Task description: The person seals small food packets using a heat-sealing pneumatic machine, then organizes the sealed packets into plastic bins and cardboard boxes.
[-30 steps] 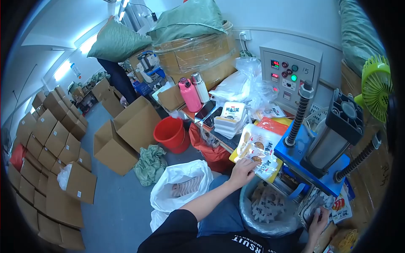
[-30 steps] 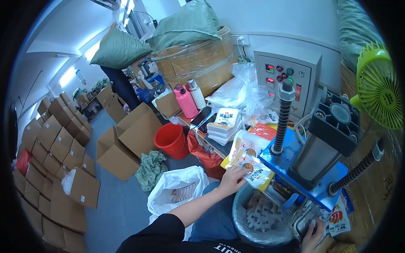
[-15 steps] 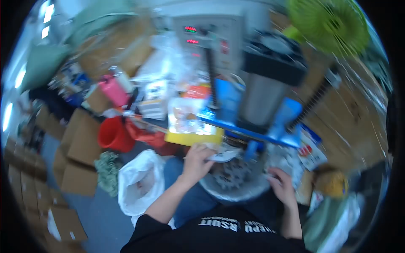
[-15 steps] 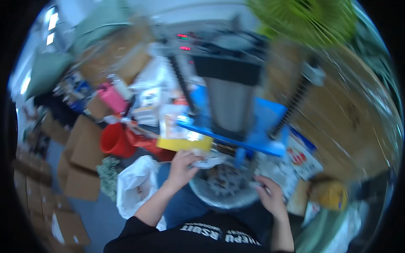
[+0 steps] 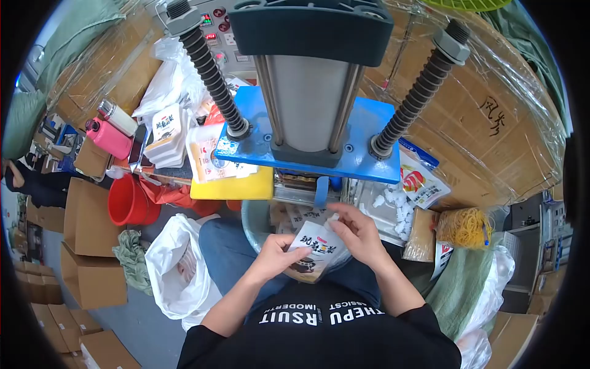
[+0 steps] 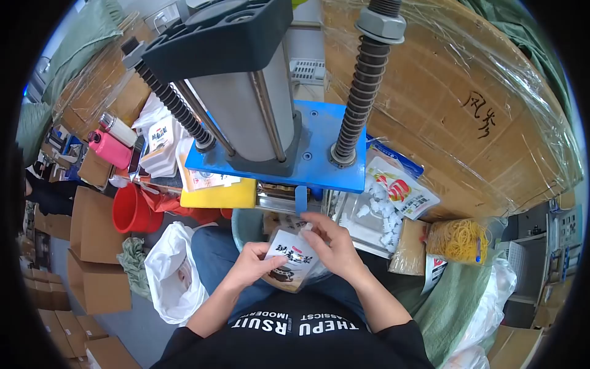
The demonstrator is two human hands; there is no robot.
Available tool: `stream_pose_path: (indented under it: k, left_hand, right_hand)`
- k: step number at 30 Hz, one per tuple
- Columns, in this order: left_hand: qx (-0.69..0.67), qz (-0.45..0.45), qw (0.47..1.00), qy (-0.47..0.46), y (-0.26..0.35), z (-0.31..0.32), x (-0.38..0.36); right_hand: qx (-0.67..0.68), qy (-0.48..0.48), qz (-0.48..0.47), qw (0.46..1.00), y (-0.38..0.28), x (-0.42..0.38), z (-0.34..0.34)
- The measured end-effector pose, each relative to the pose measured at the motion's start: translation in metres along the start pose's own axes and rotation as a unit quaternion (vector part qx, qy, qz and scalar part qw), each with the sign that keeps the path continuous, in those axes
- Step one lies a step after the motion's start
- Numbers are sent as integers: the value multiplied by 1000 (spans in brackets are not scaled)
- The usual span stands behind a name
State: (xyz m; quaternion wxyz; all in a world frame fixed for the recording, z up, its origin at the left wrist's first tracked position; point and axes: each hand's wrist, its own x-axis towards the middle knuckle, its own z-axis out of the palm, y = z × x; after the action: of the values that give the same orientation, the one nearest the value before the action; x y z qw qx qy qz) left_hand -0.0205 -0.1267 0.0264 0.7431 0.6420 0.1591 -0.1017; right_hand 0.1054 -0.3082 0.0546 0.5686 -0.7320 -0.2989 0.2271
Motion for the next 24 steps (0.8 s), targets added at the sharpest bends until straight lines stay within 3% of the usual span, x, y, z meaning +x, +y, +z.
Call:
stream_pose_path:
  k: [2,4,5,9,11,13,14,15,16,18,20,21,22,23,24]
  left_hand:
    - [-91,3,996,18,-15,0,10]
    - [-132,30,988,71,-14,-5,24]
    - [-147,38,983,100,-6,-8,32]
    - [-230,9,965,123,1,-20,61]
    - [-236,3,963,130,0,-18,63]
    - [-239,-6,962,132,-1,-16,65]
    - [-243,7,961,131,-3,-15,65]
    - [-245,26,960,133,-3,-16,64]
    - [-213,31,968,126,-6,-18,65]
    - [-124,46,985,115,-7,-32,64]
    - [121,20,973,196,26,-53,50]
    - [288,81,907,297,38,-67,44]
    - [396,206,819,360,44,-86,41]
    - [489,322,702,406,44,-107,41]
    - [525,290,715,360,34,-128,45]
  right_hand:
    - [115,39,42,992,6,0,0]
    - [51,57,77,994,1,2,-16]
    - [-9,65,42,997,8,1,-25]
    - [-46,36,39,998,5,-11,-58]
    - [145,19,68,987,-5,-24,-73]
    - [171,33,60,983,-9,-28,-78]
    - [-15,90,23,996,-10,-23,-74]
    - [-198,143,-19,970,-11,-16,-72]
    - [-272,138,-3,952,28,-16,-71]
    - [-342,108,-63,931,52,-16,-68]
    - [-288,108,-91,947,52,-14,-63]
    - [-245,133,-50,959,57,-13,-65]
    - [-201,159,-7,967,52,-9,-63]
    - [-154,169,88,970,40,-8,-63]
    - [-153,169,86,970,43,-7,-63]
